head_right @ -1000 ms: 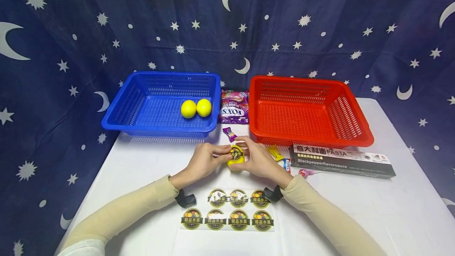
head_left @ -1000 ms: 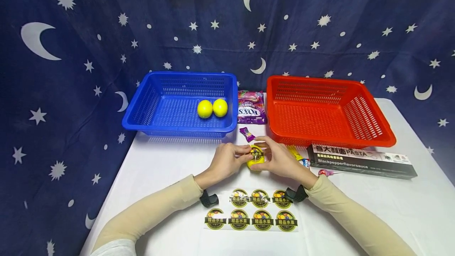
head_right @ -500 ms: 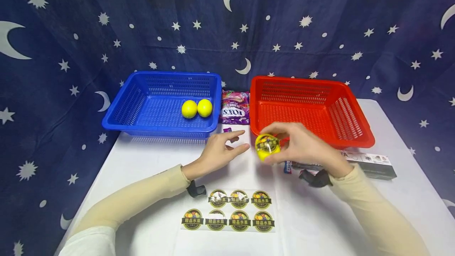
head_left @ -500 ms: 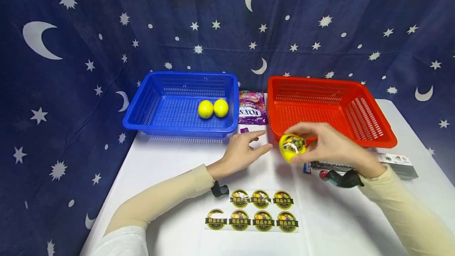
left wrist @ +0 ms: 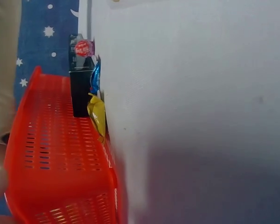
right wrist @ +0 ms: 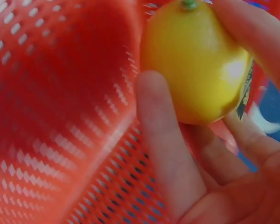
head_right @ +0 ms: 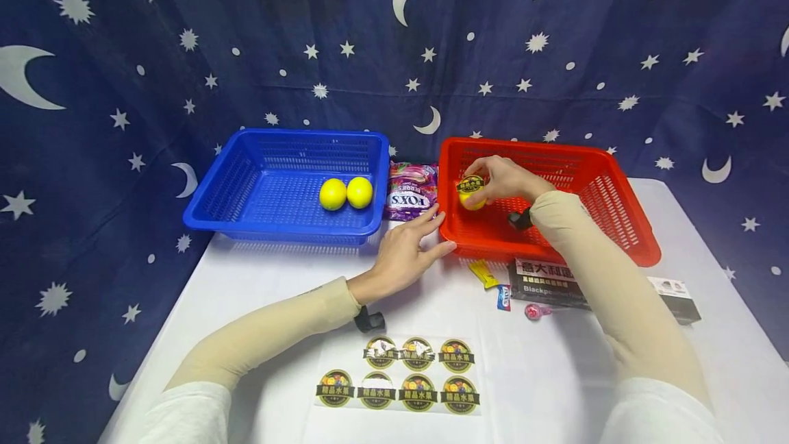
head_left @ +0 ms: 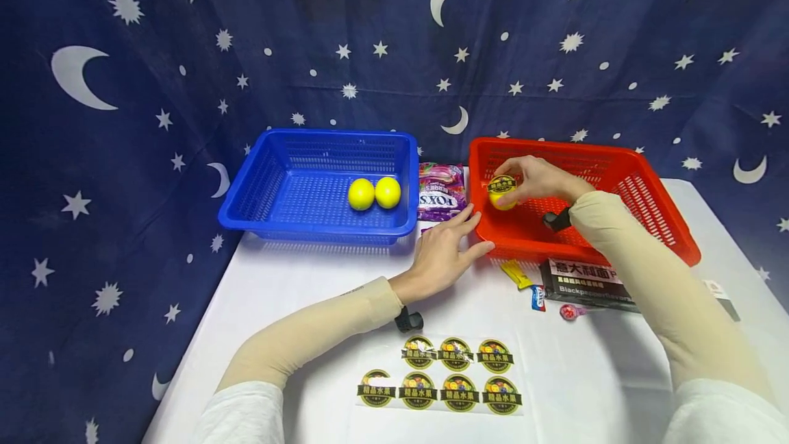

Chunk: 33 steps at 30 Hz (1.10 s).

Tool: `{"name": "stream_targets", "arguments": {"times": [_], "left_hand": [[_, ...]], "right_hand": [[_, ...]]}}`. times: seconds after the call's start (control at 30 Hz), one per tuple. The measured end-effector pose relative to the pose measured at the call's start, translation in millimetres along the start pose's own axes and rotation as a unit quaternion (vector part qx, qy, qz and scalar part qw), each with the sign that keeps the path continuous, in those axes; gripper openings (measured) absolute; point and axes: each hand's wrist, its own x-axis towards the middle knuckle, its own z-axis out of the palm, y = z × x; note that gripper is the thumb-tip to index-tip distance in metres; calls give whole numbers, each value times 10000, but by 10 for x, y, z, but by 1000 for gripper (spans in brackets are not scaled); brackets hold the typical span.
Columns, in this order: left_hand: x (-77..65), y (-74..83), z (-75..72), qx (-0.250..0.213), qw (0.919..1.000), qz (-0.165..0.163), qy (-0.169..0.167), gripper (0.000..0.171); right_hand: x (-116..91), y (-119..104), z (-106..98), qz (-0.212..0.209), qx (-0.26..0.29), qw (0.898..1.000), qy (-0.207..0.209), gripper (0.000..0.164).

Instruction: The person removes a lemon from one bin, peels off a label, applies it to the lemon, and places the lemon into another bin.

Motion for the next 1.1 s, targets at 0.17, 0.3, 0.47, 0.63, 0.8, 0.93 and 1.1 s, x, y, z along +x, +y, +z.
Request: {"name": "stream_targets", "arguments": {"times": [0.17, 0.3, 0.47, 0.63, 0.8, 0.93, 1.1], "left_hand": [[8, 39, 11, -8, 10000, -58, -42, 61], [6, 33, 2, -23, 9999, -106, 4, 61], [-2, 3, -12, 3, 10000, -55, 84, 62], [-3, -17, -28, 16, 9999, -34, 111, 62], [6, -18, -62, 86, 9999, -123, 17, 62], [-10, 10, -165, 60, 9997, -136, -200, 63], [-62, 12, -535, 21, 9997, 215, -98, 63]], "right_hand": [[96, 101, 147, 140, -328, 9992, -153, 71], [117, 84, 175, 47, -362, 9992, -190, 71], [138, 65, 191, 26, -361, 9991, -199, 72], [116, 51, 178, 45, -360, 9991, -234, 81], [-15, -6, 118, -13, -240, 9996, -178, 89], [-202, -133, 42, -113, -359, 9992, 141, 85], [-544, -504, 57, -509, -394, 9941, 870, 72]]}}
